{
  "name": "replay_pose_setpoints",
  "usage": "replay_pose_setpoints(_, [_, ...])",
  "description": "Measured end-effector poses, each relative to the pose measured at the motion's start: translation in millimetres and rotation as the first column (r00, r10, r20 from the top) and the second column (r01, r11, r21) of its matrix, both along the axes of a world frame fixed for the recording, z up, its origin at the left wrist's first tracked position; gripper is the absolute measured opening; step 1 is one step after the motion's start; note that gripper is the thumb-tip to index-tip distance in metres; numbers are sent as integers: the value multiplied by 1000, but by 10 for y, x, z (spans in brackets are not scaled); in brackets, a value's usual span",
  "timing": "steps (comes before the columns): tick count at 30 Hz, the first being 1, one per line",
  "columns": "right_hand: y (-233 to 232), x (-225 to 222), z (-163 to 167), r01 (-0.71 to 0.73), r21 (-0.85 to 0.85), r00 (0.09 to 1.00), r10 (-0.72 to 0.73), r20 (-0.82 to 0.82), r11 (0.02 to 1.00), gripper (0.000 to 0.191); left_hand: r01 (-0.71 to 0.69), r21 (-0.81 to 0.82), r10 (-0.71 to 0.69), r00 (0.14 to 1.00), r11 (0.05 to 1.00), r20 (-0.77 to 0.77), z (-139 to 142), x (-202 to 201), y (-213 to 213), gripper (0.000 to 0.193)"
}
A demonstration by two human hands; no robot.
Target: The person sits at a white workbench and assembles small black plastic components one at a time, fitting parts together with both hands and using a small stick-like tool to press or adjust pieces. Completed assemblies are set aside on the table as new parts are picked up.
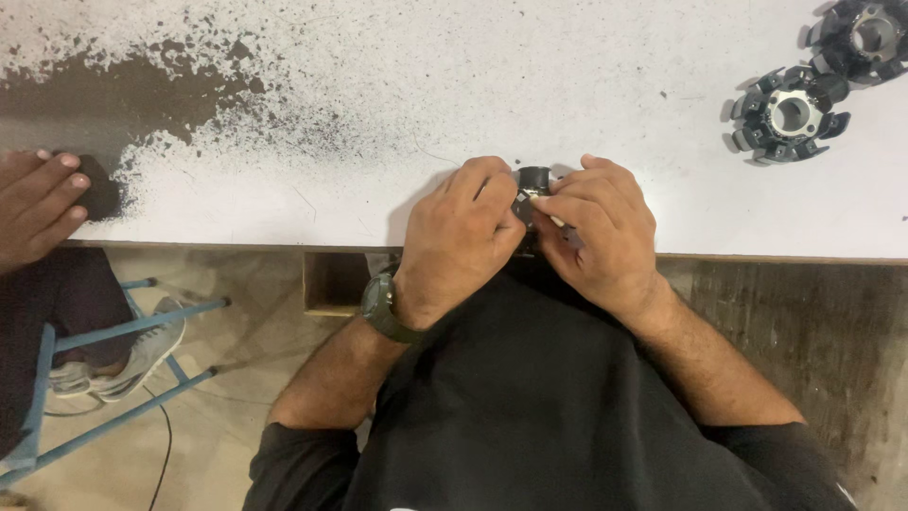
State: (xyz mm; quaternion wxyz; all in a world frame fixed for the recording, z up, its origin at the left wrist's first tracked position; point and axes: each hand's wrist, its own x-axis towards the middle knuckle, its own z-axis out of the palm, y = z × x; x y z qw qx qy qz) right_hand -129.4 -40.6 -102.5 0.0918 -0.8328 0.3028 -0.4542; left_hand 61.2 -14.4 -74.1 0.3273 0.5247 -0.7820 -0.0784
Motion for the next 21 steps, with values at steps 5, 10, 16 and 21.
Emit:
replay_pose_setpoints(5, [11, 27, 46, 21, -3, 998, -21, -51, 1000, 32, -4, -9, 4, 1000, 1000, 14, -33, -5, 7, 18])
replay_pose_setpoints(10, [14, -99, 7, -4, 65, 999, 6, -38, 998, 29, -6, 177, 9, 1000, 984, -11, 211, 62, 50, 20])
replay_pose_setpoints(16, [6, -792, -129, 215, 178, 928, -258, 270, 960, 23, 99, -232, -63, 985, 968, 158, 560, -74, 7, 100])
replay_pose_setpoints(21, [196, -1359, -328, 268, 286, 802, -377, 464, 920, 20, 209, 342, -298, 926, 916, 232, 682, -542, -220, 104])
